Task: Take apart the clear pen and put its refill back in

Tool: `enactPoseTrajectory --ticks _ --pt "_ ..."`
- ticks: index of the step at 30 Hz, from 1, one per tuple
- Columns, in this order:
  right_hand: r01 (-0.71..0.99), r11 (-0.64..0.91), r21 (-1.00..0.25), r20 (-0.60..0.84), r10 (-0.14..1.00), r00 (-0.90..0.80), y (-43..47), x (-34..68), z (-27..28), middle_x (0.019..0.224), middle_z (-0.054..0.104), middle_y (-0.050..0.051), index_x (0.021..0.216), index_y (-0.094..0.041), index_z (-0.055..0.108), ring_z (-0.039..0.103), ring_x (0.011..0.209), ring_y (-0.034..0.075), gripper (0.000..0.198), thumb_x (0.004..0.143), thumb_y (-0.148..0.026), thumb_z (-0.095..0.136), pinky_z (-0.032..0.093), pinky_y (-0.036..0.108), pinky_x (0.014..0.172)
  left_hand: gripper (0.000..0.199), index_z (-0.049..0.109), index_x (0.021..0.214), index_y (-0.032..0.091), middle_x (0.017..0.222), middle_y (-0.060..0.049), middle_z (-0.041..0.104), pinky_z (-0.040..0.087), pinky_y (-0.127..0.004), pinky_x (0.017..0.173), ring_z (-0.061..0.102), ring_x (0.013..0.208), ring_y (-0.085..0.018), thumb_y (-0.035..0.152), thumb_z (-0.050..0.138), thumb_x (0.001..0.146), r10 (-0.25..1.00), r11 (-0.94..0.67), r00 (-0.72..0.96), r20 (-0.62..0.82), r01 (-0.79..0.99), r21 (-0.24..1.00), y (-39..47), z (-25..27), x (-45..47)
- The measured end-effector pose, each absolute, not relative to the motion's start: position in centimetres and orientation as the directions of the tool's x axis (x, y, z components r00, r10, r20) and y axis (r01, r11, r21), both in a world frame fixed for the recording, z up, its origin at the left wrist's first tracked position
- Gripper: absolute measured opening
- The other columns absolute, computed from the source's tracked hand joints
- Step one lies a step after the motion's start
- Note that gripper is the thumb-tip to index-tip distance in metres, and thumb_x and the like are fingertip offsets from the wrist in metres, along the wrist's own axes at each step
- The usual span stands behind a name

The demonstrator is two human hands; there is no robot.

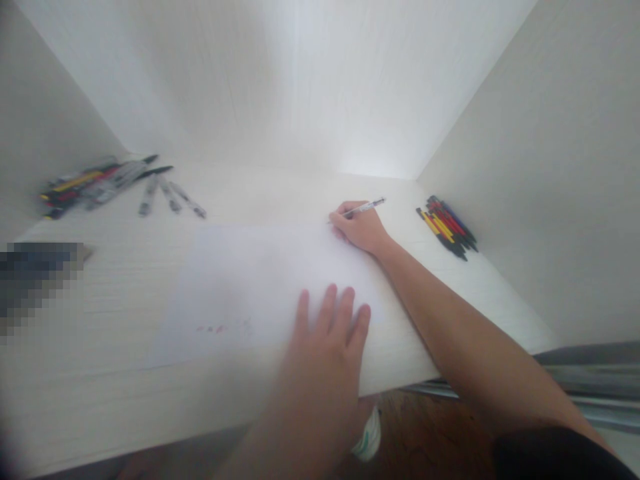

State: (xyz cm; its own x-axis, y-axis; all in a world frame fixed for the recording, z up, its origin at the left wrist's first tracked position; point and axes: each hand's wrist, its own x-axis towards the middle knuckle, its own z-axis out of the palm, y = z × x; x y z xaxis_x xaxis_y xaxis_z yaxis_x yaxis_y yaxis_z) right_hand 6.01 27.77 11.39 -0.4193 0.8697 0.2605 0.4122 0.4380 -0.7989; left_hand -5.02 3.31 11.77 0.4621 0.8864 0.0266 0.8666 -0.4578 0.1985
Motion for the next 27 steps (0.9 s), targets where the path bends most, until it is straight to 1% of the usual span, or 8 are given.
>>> enactPoseTrajectory --ticks 2,4,11,16,18,22,24,27 --pt "0.421 0.439 -0.793 0.255 0.868 -0.425 27.8 6.02 11.42 0.068 0.065 0.008 0.076 -0.01 0.065 0.053 0.044 0.012 0.022 0.088 -0.028 0.064 0.037 0.021 0.038 0.107 0.022 0.166 0.006 0.162 -0.026 -0.003 -0.006 -0.075 0.118 -0.012 0.146 -0.049 0.071 0.075 0.099 0.884 -0.459 0.468 -0.002 0.868 0.19 3.36 11.89 -5.07" --pt "0.425 0.44 -0.791 0.252 0.868 -0.428 27.83 5.99 11.44 0.068 0.065 0.008 0.076 -0.01 0.066 0.053 0.044 0.012 0.022 0.088 -0.028 0.064 0.037 0.021 0.038 0.104 0.019 0.166 0.006 0.162 -0.026 -0.005 -0.006 -0.076 0.118 -0.013 0.146 -0.049 0.068 0.072 0.102 0.881 -0.459 0.472 -0.024 0.868 0.189 3.38 11.97 -5.09" --pt "0.431 0.445 -0.785 0.253 0.865 -0.433 27.98 5.92 11.27 0.067 0.065 0.007 0.075 -0.01 0.066 0.053 0.044 0.011 0.022 0.088 -0.027 0.064 0.039 0.021 0.039 0.102 0.026 0.165 0.007 0.163 -0.025 -0.001 -0.005 -0.075 0.118 -0.01 0.147 -0.048 0.07 0.072 0.1 0.89 -0.453 0.455 0.038 0.868 0.206 3.19 11.71 -5.0" --pt "0.441 0.444 -0.78 0.25 0.867 -0.43 28.06 6.06 11.3 0.067 0.065 0.007 0.075 -0.01 0.066 0.053 0.045 0.011 0.022 0.089 -0.026 0.064 0.039 0.02 0.04 0.104 0.02 0.166 0.007 0.163 -0.025 -0.004 -0.007 -0.075 0.118 -0.012 0.147 -0.048 0.069 0.072 0.101 0.882 -0.458 0.471 -0.019 0.866 0.199 3.32 12.08 -5.11" --pt "0.444 0.442 -0.779 0.25 0.869 -0.427 28.05 6.09 11.38 0.067 0.065 0.006 0.075 -0.01 0.066 0.053 0.045 0.011 0.021 0.089 -0.025 0.063 0.038 0.02 0.039 0.1 0.021 0.166 0.007 0.163 -0.025 -0.004 -0.006 -0.075 0.118 -0.012 0.147 -0.048 0.068 0.069 0.103 0.882 -0.457 0.47 -0.018 0.866 0.204 3.38 12.14 -5.12" --pt "0.445 0.441 -0.779 0.247 0.869 -0.428 28.1 6.09 11.34 0.066 0.064 0.006 0.075 -0.01 0.066 0.053 0.044 0.012 0.023 0.09 -0.026 0.063 0.039 0.02 0.039 0.081 0.024 0.166 0.008 0.163 -0.024 0.0 -0.003 -0.075 0.119 -0.009 0.148 -0.046 0.057 0.057 0.11 0.892 -0.447 0.452 0.02 0.873 0.196 3.26 11.94 -4.99" --pt "0.449 0.448 -0.773 0.253 0.867 -0.429 28.18 6.06 11.23 0.065 0.064 0.006 0.074 -0.01 0.066 0.052 0.044 0.012 0.023 0.09 -0.025 0.064 0.039 0.02 0.039 0.076 0.026 0.166 0.009 0.163 -0.023 0.002 -0.003 -0.074 0.12 -0.009 0.148 -0.046 0.054 0.054 0.111 0.896 -0.44 0.444 0.022 0.879 0.185 3.15 11.86 -4.91" --pt "0.44 0.444 -0.781 0.251 0.868 -0.429 28.2 6.04 11.14 0.065 0.064 0.006 0.073 -0.01 0.066 0.053 0.045 0.012 0.021 0.09 -0.024 0.064 0.039 0.02 0.039 0.089 0.024 0.166 0.009 0.164 -0.023 -0.001 -0.006 -0.074 0.119 -0.012 0.147 -0.047 0.064 0.062 0.107 0.893 -0.444 0.45 0.004 0.88 0.17 3.07 11.9 -4.84"
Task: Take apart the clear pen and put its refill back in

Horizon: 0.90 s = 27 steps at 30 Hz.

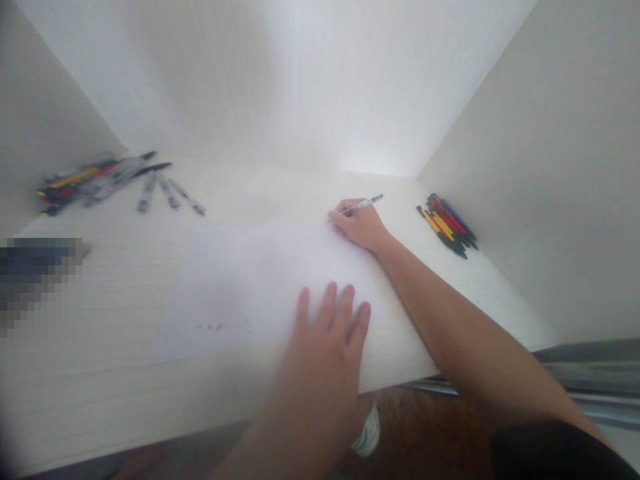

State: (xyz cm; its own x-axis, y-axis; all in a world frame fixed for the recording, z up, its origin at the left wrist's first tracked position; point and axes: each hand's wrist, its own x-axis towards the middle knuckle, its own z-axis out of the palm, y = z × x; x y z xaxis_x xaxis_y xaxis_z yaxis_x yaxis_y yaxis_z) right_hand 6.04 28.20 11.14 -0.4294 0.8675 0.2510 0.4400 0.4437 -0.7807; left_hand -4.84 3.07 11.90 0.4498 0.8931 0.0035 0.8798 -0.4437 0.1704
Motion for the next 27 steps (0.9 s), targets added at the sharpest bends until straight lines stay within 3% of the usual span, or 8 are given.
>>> enactPoseTrajectory --ticks 3,8,13,27 --pt "0.424 0.438 -0.793 0.247 0.867 -0.433 28.04 6.01 11.21 0.065 0.064 0.006 0.073 -0.01 0.066 0.053 0.045 0.012 0.021 0.09 -0.023 0.064 0.04 0.02 0.04 0.104 0.021 0.167 0.009 0.163 -0.024 -0.003 -0.007 -0.074 0.119 -0.013 0.147 -0.047 0.073 0.07 0.101 0.893 -0.443 0.45 -0.005 0.882 0.162 3.15 11.99 -4.87" --pt "0.414 0.449 -0.792 0.266 0.864 -0.427 27.89 5.97 11.28 0.065 0.064 0.006 0.073 -0.009 0.066 0.053 0.045 0.012 0.02 0.088 -0.021 0.063 0.04 0.02 0.039 0.089 0.022 0.167 0.009 0.163 -0.023 -0.003 -0.006 -0.074 0.119 -0.012 0.147 -0.047 0.064 0.06 0.108 0.89 -0.446 0.456 -0.013 0.877 0.18 3.22 12.0 -4.97" --pt "0.391 0.424 -0.817 0.259 0.876 -0.408 28.05 5.98 11.18 0.066 0.064 0.007 0.074 -0.009 0.065 0.054 0.045 0.013 0.019 0.088 -0.022 0.063 0.041 0.021 0.039 0.099 0.021 0.167 0.009 0.163 -0.025 -0.003 -0.006 -0.074 0.119 -0.013 0.147 -0.048 0.07 0.066 0.104 0.891 -0.446 0.454 -0.015 0.88 0.163 3.12 12.05 -5.02" --pt "0.418 0.471 -0.777 0.29 0.856 -0.428 28.13 6.21 11.15 0.065 0.064 0.006 0.072 -0.01 0.065 0.053 0.045 0.012 0.021 0.089 -0.021 0.063 0.038 0.021 0.04 0.096 0.021 0.167 0.009 0.163 -0.024 -0.002 -0.005 -0.074 0.119 -0.011 0.147 -0.047 0.072 0.061 0.106 0.889 -0.448 0.458 -0.025 0.878 0.169 3.27 12.13 -4.92"
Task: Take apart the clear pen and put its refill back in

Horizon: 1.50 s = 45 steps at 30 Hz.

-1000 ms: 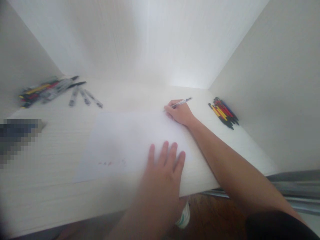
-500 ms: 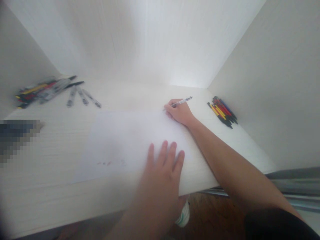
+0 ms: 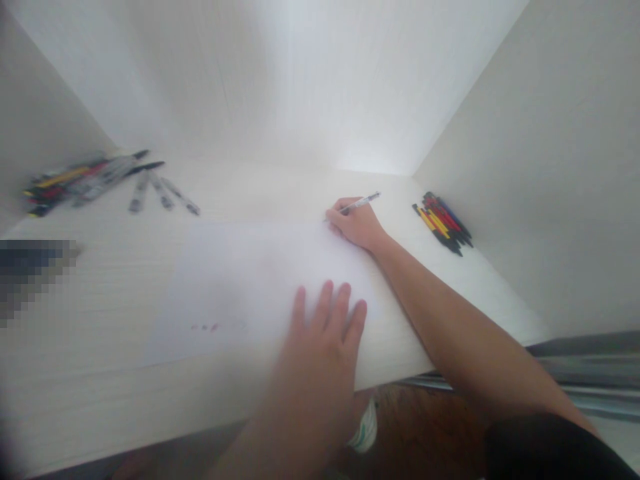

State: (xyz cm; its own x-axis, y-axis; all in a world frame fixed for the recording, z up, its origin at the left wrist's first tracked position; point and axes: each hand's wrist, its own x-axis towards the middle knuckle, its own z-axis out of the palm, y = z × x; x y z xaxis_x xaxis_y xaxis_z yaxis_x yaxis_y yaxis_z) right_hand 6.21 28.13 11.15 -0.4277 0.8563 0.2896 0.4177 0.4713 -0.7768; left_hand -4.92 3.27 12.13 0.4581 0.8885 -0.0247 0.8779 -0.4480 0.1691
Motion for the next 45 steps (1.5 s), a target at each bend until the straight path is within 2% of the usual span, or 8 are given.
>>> enactPoseTrajectory --ticks 5,13,19,25,28,32,39,45 --pt "0.408 0.479 -0.777 0.309 0.855 -0.416 27.95 6.14 11.2 0.064 0.064 0.005 0.071 -0.009 0.065 0.051 0.044 0.01 0.02 0.089 -0.019 0.062 0.037 0.02 0.042 0.102 0.021 0.167 0.009 0.163 -0.024 -0.003 -0.005 -0.073 0.119 -0.012 0.147 -0.047 0.071 0.07 0.102 0.89 -0.442 0.454 -0.038 0.881 0.167 3.37 12.17 -5.04" --pt "0.423 0.443 -0.79 0.286 0.877 -0.386 27.91 5.98 11.27 0.063 0.063 0.006 0.07 -0.009 0.064 0.049 0.043 0.009 0.019 0.087 -0.017 0.062 0.035 0.019 0.04 0.106 0.022 0.167 0.01 0.164 -0.023 0.0 -0.003 -0.073 0.12 -0.009 0.148 -0.046 0.077 0.069 0.1 0.893 -0.442 0.45 -0.011 0.882 0.164 3.21 12.14 -4.96" --pt "0.426 0.439 -0.791 0.268 0.875 -0.404 28.01 6.04 11.25 0.066 0.065 0.007 0.072 -0.01 0.065 0.052 0.044 0.011 0.019 0.088 -0.02 0.062 0.038 0.02 0.04 0.099 0.022 0.167 0.009 0.164 -0.023 -0.001 -0.002 -0.073 0.12 -0.009 0.148 -0.046 0.07 0.068 0.104 0.891 -0.444 0.454 -0.02 0.879 0.171 3.26 12.3 -5.12" --pt "0.422 0.421 -0.803 0.251 0.881 -0.401 27.86 5.97 11.45 0.065 0.064 0.007 0.071 -0.01 0.065 0.052 0.043 0.012 0.019 0.088 -0.019 0.063 0.038 0.022 0.038 0.102 0.021 0.167 0.01 0.164 -0.022 -0.001 -0.002 -0.073 0.12 -0.008 0.148 -0.045 0.072 0.07 0.102 0.889 -0.442 0.456 -0.04 0.879 0.18 3.23 12.44 -5.12" --pt "0.421 0.429 -0.799 0.255 0.876 -0.409 27.89 6.05 11.34 0.065 0.064 0.008 0.072 -0.01 0.065 0.055 0.046 0.013 0.021 0.089 -0.022 0.064 0.039 0.022 0.04 0.096 0.022 0.167 0.011 0.164 -0.022 0.0 -0.002 -0.072 0.12 -0.007 0.148 -0.045 0.066 0.069 0.104 0.891 -0.441 0.452 -0.032 0.881 0.17 3.22 12.36 -5.06" --pt "0.415 0.443 -0.795 0.267 0.87 -0.415 27.93 6.16 11.17 0.065 0.064 0.007 0.071 -0.01 0.065 0.055 0.046 0.013 0.021 0.088 -0.023 0.063 0.041 0.022 0.041 0.101 0.02 0.167 0.011 0.164 -0.023 -0.001 -0.001 -0.072 0.12 -0.008 0.148 -0.046 0.072 0.069 0.103 0.889 -0.442 0.455 -0.05 0.882 0.163 3.32 12.33 -4.98" --pt "0.401 0.431 -0.809 0.284 0.882 -0.376 28.02 6.1 11.03 0.065 0.064 0.007 0.07 -0.011 0.063 0.054 0.044 0.013 0.019 0.087 -0.019 0.062 0.039 0.022 0.038 0.098 0.016 0.167 0.01 0.164 -0.023 -0.003 -0.001 -0.073 0.12 -0.009 0.148 -0.046 0.067 0.066 0.104 0.882 -0.447 0.463 -0.083 0.88 0.158 3.36 12.57 -5.08" --pt "0.408 0.418 -0.812 0.27 0.888 -0.372 27.87 5.98 11.16 0.065 0.064 0.007 0.07 -0.011 0.064 0.053 0.043 0.013 0.018 0.086 -0.019 0.062 0.038 0.022 0.037 0.092 0.023 0.167 0.011 0.164 -0.022 0.002 0.004 -0.073 0.121 -0.004 0.148 -0.045 0.068 0.061 0.106 0.893 -0.443 0.45 -0.027 0.886 0.135 3.22 12.2 -4.92"
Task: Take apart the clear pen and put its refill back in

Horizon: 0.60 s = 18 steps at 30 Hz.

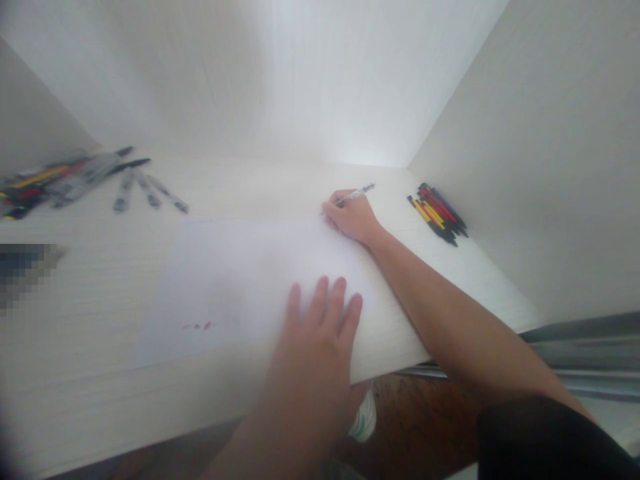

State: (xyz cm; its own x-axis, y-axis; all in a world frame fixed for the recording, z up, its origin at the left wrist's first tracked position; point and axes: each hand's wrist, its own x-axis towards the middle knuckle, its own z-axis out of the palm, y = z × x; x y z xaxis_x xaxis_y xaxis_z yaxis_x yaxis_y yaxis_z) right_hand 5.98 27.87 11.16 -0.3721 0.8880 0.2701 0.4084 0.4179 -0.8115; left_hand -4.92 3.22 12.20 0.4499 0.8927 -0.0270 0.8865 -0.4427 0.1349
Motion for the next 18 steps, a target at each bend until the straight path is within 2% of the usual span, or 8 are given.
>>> enactPoseTrajectory --ticks 5,12,18 --pt "0.393 0.413 -0.822 0.26 0.885 -0.387 27.92 6.07 11.19 0.065 0.064 0.008 0.07 -0.011 0.064 0.054 0.044 0.013 0.017 0.085 -0.019 0.062 0.039 0.022 0.038 0.106 0.018 0.167 0.01 0.164 -0.023 -0.002 0.004 -0.073 0.12 -0.007 0.148 -0.046 0.077 0.068 0.101 0.886 -0.451 0.461 -0.054 0.882 0.136 3.35 12.31 -4.88" --pt "0.389 0.423 -0.819 0.276 0.883 -0.38 28.23 6.22 10.86 0.066 0.065 0.008 0.072 -0.011 0.064 0.054 0.045 0.014 0.019 0.086 -0.023 0.064 0.039 0.023 0.038 0.099 0.018 0.167 0.01 0.163 -0.024 -0.003 -0.001 -0.073 0.12 -0.009 0.148 -0.046 0.068 0.066 0.104 0.888 -0.446 0.457 -0.052 0.882 0.153 3.18 12.46 -4.98" --pt "0.403 0.407 -0.82 0.254 0.889 -0.382 27.91 5.97 11.22 0.065 0.064 0.008 0.071 -0.011 0.064 0.054 0.045 0.013 0.017 0.084 -0.022 0.062 0.039 0.023 0.038 0.101 0.018 0.167 0.01 0.164 -0.023 -0.003 0.001 -0.073 0.12 -0.007 0.148 -0.046 0.072 0.066 0.103 0.888 -0.443 0.456 -0.062 0.883 0.155 3.33 12.44 -4.94"
